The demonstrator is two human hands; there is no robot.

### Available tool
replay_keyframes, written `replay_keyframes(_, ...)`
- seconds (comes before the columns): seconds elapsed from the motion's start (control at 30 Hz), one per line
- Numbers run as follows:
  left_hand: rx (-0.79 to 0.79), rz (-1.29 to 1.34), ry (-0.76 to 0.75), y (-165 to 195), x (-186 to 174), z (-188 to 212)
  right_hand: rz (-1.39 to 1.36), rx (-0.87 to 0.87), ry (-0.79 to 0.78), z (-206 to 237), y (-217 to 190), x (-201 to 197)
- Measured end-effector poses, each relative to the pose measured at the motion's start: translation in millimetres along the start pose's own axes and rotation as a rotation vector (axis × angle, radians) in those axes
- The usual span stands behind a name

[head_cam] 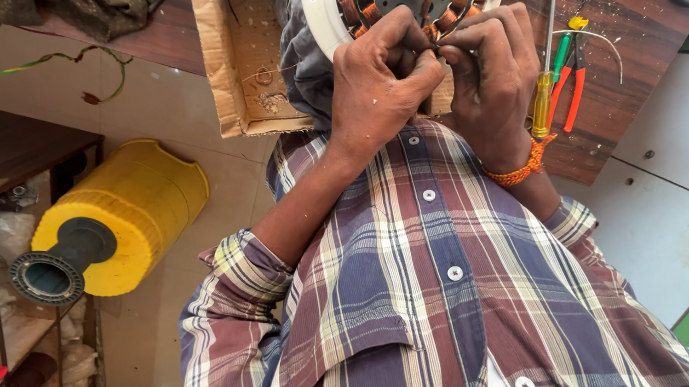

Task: The person works on a ceiling fan motor stator mounted on a white plate on a workbench. They position copper wire against the wound coils, twist and secure wire ends by hand, cut wire with scissors, and use pliers to grip and adjust the wire connections on the stator.

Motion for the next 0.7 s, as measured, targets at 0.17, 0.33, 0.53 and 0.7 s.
replay_keyframes(0.17, 0.034, -0.063, 0.011, 4, 1, 3, -0.098, 0.074, 0.044, 11, 7, 2)
replay_keyframes(0.33, 0.056, -0.139, -0.002, 8, 1, 3, -0.191, 0.116, 0.075, 16, 15, 6)
replay_keyframes(0.53, 0.148, -0.213, 0.022, 16, 2, 6, -0.376, 0.168, 0.085, 20, 25, 10)
replay_keyframes(0.7, 0.114, -0.316, 0.023, 12, 3, 6, -0.501, 0.193, 0.092, 24, 31, 12)
Point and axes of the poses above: each hand's wrist, its own z-axis away from the middle knuckle, its own x-axis out of the palm, y = z × x, the point moved 9 cm from there along -z, towards the middle knuckle, and after that the axes turned 8 degrees about -y, right-handed, at the moved point
